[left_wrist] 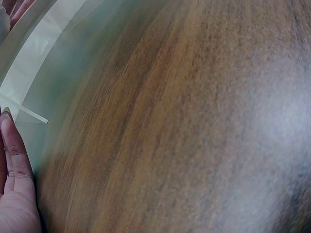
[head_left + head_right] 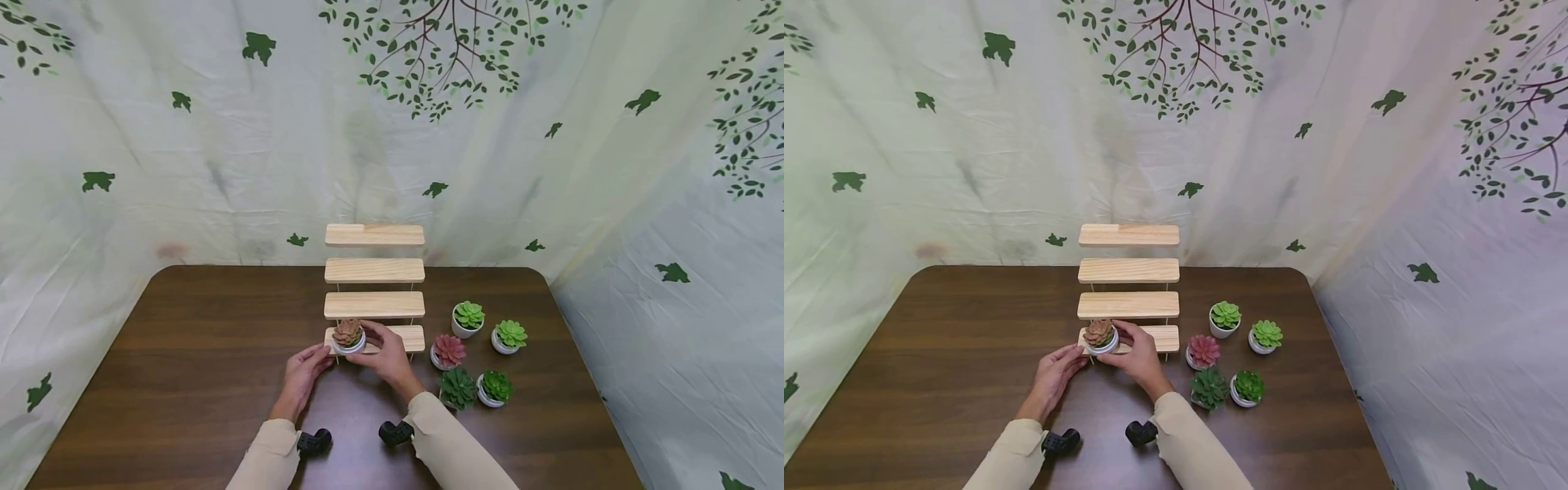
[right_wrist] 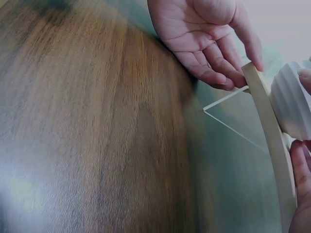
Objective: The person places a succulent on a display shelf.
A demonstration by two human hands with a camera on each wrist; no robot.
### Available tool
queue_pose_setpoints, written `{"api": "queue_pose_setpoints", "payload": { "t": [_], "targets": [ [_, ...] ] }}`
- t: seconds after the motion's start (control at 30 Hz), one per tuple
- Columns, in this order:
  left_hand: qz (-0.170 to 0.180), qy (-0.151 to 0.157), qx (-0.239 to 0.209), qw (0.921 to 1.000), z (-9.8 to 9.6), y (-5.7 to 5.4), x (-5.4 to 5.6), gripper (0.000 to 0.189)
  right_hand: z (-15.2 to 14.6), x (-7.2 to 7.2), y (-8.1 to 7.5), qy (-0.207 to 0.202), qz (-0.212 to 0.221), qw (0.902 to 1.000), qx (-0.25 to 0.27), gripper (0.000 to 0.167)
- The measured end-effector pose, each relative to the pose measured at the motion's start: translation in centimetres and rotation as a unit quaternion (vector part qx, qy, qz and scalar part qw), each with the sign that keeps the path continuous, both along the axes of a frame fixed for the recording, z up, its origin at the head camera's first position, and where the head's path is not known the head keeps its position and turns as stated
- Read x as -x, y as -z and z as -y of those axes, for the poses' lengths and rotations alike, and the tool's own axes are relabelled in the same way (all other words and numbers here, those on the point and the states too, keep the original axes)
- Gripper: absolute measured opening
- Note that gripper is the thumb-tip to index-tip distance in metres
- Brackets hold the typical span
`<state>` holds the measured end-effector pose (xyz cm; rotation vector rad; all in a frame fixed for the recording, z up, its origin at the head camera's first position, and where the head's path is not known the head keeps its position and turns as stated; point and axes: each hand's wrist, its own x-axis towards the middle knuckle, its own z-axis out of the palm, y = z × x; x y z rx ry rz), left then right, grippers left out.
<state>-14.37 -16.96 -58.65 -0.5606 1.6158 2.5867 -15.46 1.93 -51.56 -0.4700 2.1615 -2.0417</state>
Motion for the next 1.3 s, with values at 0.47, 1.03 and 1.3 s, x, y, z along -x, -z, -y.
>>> {"api": "queue_pose_setpoints", "payload": {
  "t": [0.47,1.03,1.3],
  "targets": [
    [-0.006,-0.001,-0.008,1.0000,0.8,-0.2,-0.1,0.020,-3.8,-1.2,-2.6,0.013,0.000,0.9999,-0.006,0.065],
    [0.002,0.004,-0.007,1.0000,0.7,-0.4,0.1,0.015,-12.9,-0.6,-2.9,0.074,0.004,0.9969,-0.028,0.067],
    [-0.003,0.005,-0.005,1.0000,0.1,0.1,0.1,0.020,-18.2,-1.1,-0.9,0.105,-0.022,0.9927,-0.055,0.065]
  ]
}}
